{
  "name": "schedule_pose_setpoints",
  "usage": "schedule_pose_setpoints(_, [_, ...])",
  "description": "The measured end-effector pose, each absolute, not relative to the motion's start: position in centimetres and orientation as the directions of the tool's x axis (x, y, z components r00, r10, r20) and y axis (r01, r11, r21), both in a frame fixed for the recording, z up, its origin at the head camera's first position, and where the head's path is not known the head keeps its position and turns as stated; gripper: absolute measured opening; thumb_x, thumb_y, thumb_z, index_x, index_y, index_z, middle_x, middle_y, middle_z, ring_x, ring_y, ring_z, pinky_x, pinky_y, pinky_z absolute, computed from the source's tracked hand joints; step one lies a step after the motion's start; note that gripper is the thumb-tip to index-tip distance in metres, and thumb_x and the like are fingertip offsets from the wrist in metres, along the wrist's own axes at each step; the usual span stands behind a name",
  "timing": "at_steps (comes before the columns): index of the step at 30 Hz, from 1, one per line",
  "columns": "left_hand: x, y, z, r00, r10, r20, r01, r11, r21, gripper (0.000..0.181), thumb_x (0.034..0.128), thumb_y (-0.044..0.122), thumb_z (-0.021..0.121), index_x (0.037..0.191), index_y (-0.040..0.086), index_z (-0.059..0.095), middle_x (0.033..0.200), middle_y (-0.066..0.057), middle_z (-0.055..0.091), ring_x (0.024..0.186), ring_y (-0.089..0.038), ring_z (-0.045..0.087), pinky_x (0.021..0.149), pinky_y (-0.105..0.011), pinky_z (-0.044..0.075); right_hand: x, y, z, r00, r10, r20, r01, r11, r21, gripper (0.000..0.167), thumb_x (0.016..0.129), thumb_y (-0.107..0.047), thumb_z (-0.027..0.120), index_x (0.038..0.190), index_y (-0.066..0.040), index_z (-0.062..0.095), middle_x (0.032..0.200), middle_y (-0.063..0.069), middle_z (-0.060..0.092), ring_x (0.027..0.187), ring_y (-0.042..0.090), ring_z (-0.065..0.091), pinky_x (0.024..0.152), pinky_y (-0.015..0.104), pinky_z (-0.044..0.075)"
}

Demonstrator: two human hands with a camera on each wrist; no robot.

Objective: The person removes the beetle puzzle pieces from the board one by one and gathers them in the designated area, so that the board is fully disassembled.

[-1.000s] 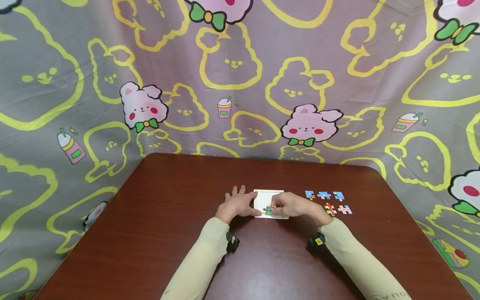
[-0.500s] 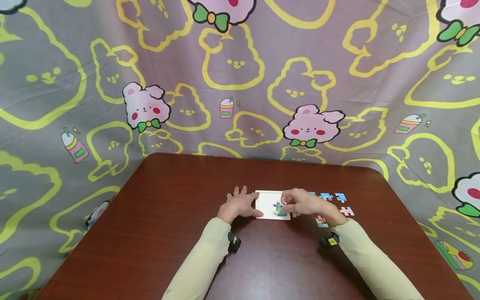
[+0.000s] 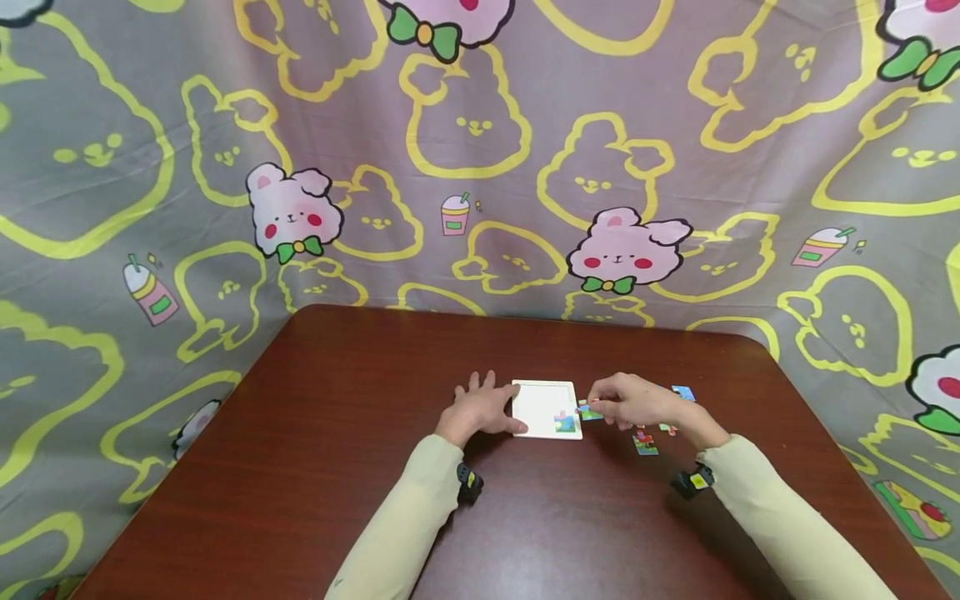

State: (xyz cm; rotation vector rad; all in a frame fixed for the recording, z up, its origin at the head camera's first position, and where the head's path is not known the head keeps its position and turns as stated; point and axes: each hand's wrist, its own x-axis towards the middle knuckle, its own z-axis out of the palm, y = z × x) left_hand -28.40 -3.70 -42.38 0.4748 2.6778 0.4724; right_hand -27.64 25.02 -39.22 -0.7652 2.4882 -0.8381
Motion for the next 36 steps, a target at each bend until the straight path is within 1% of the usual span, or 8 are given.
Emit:
schedule_pose_setpoints(6, [-28.4, -3.8, -42.4, -0.873, 0.381, -0.305, 0.254, 0.888, 0.383, 0.077, 0.0883, 0.055, 0.066, 0.154, 0.032, 0.032, 0.165, -0.017, 0.01, 0.152, -0.043, 0.002, 0.118, -0.064, 0.01, -27.6, 26.4, -38.3, -0.762, -0.604, -0.233, -0.354, 0.69, -0.631, 0.017, 0.099, -0.016, 0.059, 0.089, -0.002, 0.064, 0.065, 0.001, 0.056, 0.051, 0.009, 0.05, 0.047, 0.024, 0.045])
schedule_pose_setpoints(9, [-28.5, -3.8, -42.4, -0.873, 0.38, -0.305, 0.254, 0.889, 0.381, 0.078, 0.0884, 0.055, 0.065, 0.154, 0.032, 0.032, 0.165, -0.017, 0.01, 0.152, -0.043, 0.002, 0.118, -0.064, 0.01, -27.6, 27.1, -38.1, -0.758, -0.601, -0.253, -0.35, 0.702, -0.621, 0.02, 0.099, -0.017, 0.059, 0.086, -0.002, 0.062, 0.064, 0.001, 0.055, 0.05, 0.008, 0.049, 0.048, 0.024, 0.044])
schedule_pose_setpoints(16, [-28.5, -3.7, -42.4, -0.873, 0.384, -0.303, 0.26, 0.889, 0.377, 0.078, 0.0881, 0.056, 0.065, 0.154, 0.032, 0.032, 0.165, -0.018, 0.01, 0.152, -0.044, 0.003, 0.118, -0.065, 0.011, -27.5, 29.3, -37.9, -0.75, -0.596, -0.285, -0.342, 0.719, -0.604, 0.026, 0.097, -0.022, 0.062, 0.079, -0.004, 0.058, 0.064, 0.012, 0.06, 0.046, 0.013, 0.054, 0.043, 0.033, 0.048])
schedule_pose_setpoints(21, [-28.5, -3.8, -42.4, -0.872, 0.384, -0.303, 0.26, 0.888, 0.379, 0.078, 0.0882, 0.056, 0.065, 0.154, 0.032, 0.032, 0.165, -0.018, 0.01, 0.151, -0.044, 0.003, 0.118, -0.065, 0.011, -27.1, 30.7, -37.8, -0.754, -0.571, -0.326, -0.298, 0.738, -0.605, 0.03, 0.096, -0.024, 0.064, 0.08, 0.0, 0.058, 0.06, 0.004, 0.057, 0.046, 0.011, 0.051, 0.042, 0.029, 0.046])
schedule_pose_setpoints(25, [-28.4, -3.7, -42.4, -0.873, 0.385, -0.3, 0.262, 0.888, 0.378, 0.078, 0.088, 0.056, 0.065, 0.154, 0.031, 0.032, 0.165, -0.018, 0.011, 0.151, -0.045, 0.004, 0.118, -0.065, 0.012, -26.7, 31.7, -37.7, -0.754, -0.547, -0.364, -0.266, 0.76, -0.592, 0.032, 0.095, -0.028, 0.065, 0.077, -0.002, 0.058, 0.059, 0.001, 0.056, 0.044, 0.008, 0.048, 0.04, 0.025, 0.043])
schedule_pose_setpoints(28, [-28.4, -3.7, -42.4, -0.873, 0.385, -0.299, 0.261, 0.887, 0.382, 0.078, 0.0878, 0.055, 0.066, 0.154, 0.031, 0.033, 0.165, -0.018, 0.011, 0.151, -0.045, 0.004, 0.118, -0.065, 0.012, -26.5, 32.4, -37.7, -0.742, -0.551, -0.383, -0.258, 0.761, -0.595, 0.033, 0.094, -0.027, 0.066, 0.072, -0.003, 0.057, 0.056, -0.002, 0.052, 0.041, 0.006, 0.045, 0.039, 0.022, 0.041])
schedule_pose_setpoints(31, [-28.4, -3.7, -42.5, -0.871, 0.386, -0.303, 0.258, 0.886, 0.386, 0.077, 0.0881, 0.055, 0.066, 0.154, 0.032, 0.033, 0.165, -0.018, 0.011, 0.151, -0.044, 0.003, 0.118, -0.065, 0.011, -26.4, 33.2, -37.8, -0.732, -0.546, -0.407, -0.247, 0.77, -0.589, 0.036, 0.093, -0.026, 0.068, 0.07, -0.001, 0.056, 0.053, -0.004, 0.049, 0.039, 0.005, 0.045, 0.039, 0.021, 0.041])
schedule_pose_setpoints(36, [-28.4, -3.6, -42.6, -0.869, 0.387, -0.308, 0.258, 0.886, 0.385, 0.077, 0.0883, 0.055, 0.065, 0.154, 0.032, 0.032, 0.165, -0.018, 0.01, 0.152, -0.044, 0.003, 0.118, -0.065, 0.01, -26.3, 34.3, -38.1, -0.724, -0.526, -0.446, -0.213, 0.786, -0.581, 0.037, 0.093, -0.026, 0.068, 0.07, 0.001, 0.057, 0.052, -0.005, 0.048, 0.038, 0.003, 0.044, 0.039, 0.019, 0.04])
